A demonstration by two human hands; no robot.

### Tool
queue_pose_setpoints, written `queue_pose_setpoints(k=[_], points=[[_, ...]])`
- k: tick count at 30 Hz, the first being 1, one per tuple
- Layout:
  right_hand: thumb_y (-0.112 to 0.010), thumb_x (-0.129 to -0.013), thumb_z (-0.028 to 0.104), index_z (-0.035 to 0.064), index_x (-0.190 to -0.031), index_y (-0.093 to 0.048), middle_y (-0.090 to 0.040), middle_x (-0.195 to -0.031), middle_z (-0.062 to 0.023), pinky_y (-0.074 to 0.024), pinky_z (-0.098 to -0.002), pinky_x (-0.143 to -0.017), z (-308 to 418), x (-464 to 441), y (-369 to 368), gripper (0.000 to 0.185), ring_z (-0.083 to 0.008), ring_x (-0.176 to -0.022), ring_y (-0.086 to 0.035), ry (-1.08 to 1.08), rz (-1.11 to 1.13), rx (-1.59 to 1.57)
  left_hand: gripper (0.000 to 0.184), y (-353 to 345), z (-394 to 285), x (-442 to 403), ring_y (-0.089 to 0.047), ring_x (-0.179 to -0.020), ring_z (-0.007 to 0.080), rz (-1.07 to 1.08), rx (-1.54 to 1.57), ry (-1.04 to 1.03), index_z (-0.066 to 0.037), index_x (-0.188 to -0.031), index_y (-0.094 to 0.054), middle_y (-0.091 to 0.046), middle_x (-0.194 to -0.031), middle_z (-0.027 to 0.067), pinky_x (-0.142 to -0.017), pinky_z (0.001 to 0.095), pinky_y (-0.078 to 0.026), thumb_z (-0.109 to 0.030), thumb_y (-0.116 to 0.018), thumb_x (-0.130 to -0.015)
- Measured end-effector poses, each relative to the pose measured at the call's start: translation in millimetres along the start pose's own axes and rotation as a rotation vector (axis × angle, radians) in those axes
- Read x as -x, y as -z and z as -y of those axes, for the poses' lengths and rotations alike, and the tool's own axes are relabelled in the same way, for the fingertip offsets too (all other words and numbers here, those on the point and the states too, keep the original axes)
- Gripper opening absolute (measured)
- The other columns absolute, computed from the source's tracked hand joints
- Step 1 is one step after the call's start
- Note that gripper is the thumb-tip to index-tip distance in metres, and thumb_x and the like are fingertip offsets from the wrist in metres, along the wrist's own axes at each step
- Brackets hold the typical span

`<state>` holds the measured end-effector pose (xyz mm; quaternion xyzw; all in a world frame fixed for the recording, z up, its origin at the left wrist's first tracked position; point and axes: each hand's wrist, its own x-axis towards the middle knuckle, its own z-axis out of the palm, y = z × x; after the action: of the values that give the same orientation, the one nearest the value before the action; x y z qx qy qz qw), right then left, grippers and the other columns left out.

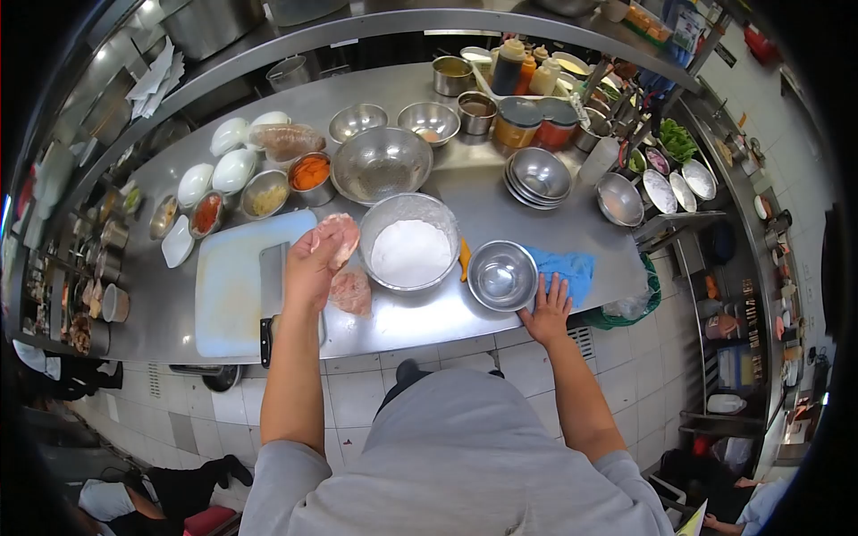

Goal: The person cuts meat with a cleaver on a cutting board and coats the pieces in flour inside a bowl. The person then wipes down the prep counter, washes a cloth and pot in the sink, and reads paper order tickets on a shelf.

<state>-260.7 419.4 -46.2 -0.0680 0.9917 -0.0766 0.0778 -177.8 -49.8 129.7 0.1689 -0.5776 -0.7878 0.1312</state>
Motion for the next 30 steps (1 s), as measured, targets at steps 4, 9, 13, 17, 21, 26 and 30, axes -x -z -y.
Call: queue_pose_setpoints(k=[4, 9, 13, 17, 21, 26, 30], points=[[-0.078, -0.092, 0.038, 0.0109, -0.157, -0.047, -0.033, -0.165, -0.0236, -0.0240, -0.0610, -0.123, 22, 13, 33, 0.077, -0.0453, -0.152, -0.028, 0.049, -0.306, -0.235, 0.040, -30, 2, -1, -0.071, -0.109, 0.0212, 0.057, 0.213, 0.096, -0.008, -0.137, -0.061, -0.072, -0.127, 0.0098, -0.082, 0.0318, -0.055, -0.038, -0.059, -0.110], [-0.074, -0.097, 0.024, 0.0046, -0.134, -0.068, -0.068, -0.121, -0.0159, -0.0460, -0.0456, -0.103, 140, 27, 117, 0.042, -0.0328, -0.114, -0.061, 0.467, -0.398, -0.774, 0.045, -65, 25, 6, -0.063, -0.127, 0.0223, 0.030, 0.394, 0.238, -0.010, -0.138, -0.059, -0.068, -0.134, 0.0069, -0.093, 0.0416, -0.052, -0.046, -0.055, -0.111], [-0.073, -0.101, 0.027, 0.0024, -0.129, -0.070, -0.074, -0.112, -0.0087, -0.0536, -0.0332, -0.089, 218, 14, 141, 0.037, -0.0181, -0.101, -0.068, 0.245, 0.165, -1.358, 0.043, -105, 32, 14, -0.065, -0.119, 0.0232, 0.242, 0.408, 0.218, -0.007, -0.141, -0.058, -0.067, -0.133, 0.0098, -0.097, 0.0393, -0.053, -0.038, -0.059, -0.111], [-0.068, -0.101, 0.016, -0.0007, -0.124, -0.070, -0.075, -0.116, -0.0045, -0.0557, -0.0276, -0.086, 226, -2, 136, 0.028, -0.0107, -0.101, -0.068, 0.257, 0.203, -1.539, 0.052, -108, 34, 20, -0.064, -0.119, 0.0226, 0.197, -0.304, -0.209, 0.001, -0.149, -0.054, -0.068, -0.130, 0.0126, -0.096, 0.0364, -0.056, -0.012, -0.070, -0.101], [-0.067, -0.096, 0.009, -0.0035, -0.116, -0.071, -0.077, -0.103, -0.0048, -0.0570, -0.0279, -0.079, 222, 0, 138, 0.024, -0.0090, -0.090, -0.069, 0.309, 0.153, -1.535, 0.042, -96, 37, 19, -0.070, -0.106, 0.0218, 0.229, -0.592, -0.356, 0.005, -0.132, -0.066, -0.072, -0.118, 0.0139, -0.081, 0.0332, -0.061, -0.006, -0.075, -0.092], [-0.075, -0.090, 0.004, -0.0014, -0.128, -0.069, -0.075, -0.112, -0.0071, -0.0584, -0.0300, -0.085, 223, 3, 150, 0.039, -0.0130, -0.099, -0.070, 0.374, 0.254, -1.526, 0.032, -89, 47, 15, -0.073, -0.095, 0.0219, 0.160, -0.278, -0.104, 0.007, -0.120, -0.069, -0.076, -0.104, 0.0143, -0.082, 0.0312, -0.059, -0.011, -0.073, -0.093], [-0.074, -0.090, 0.007, 0.0055, -0.137, -0.067, -0.072, -0.120, -0.0150, -0.0586, -0.0358, -0.088, 222, 9, 119, 0.047, -0.0250, -0.102, -0.073, 0.608, -0.181, -1.072, 0.011, -90, 49, 16, -0.066, -0.084, 0.0138, 0.342, 0.206, 0.144, -0.002, -0.107, -0.068, -0.070, -0.098, 0.0061, -0.072, 0.0294, -0.055, -0.009, -0.066, -0.100]])
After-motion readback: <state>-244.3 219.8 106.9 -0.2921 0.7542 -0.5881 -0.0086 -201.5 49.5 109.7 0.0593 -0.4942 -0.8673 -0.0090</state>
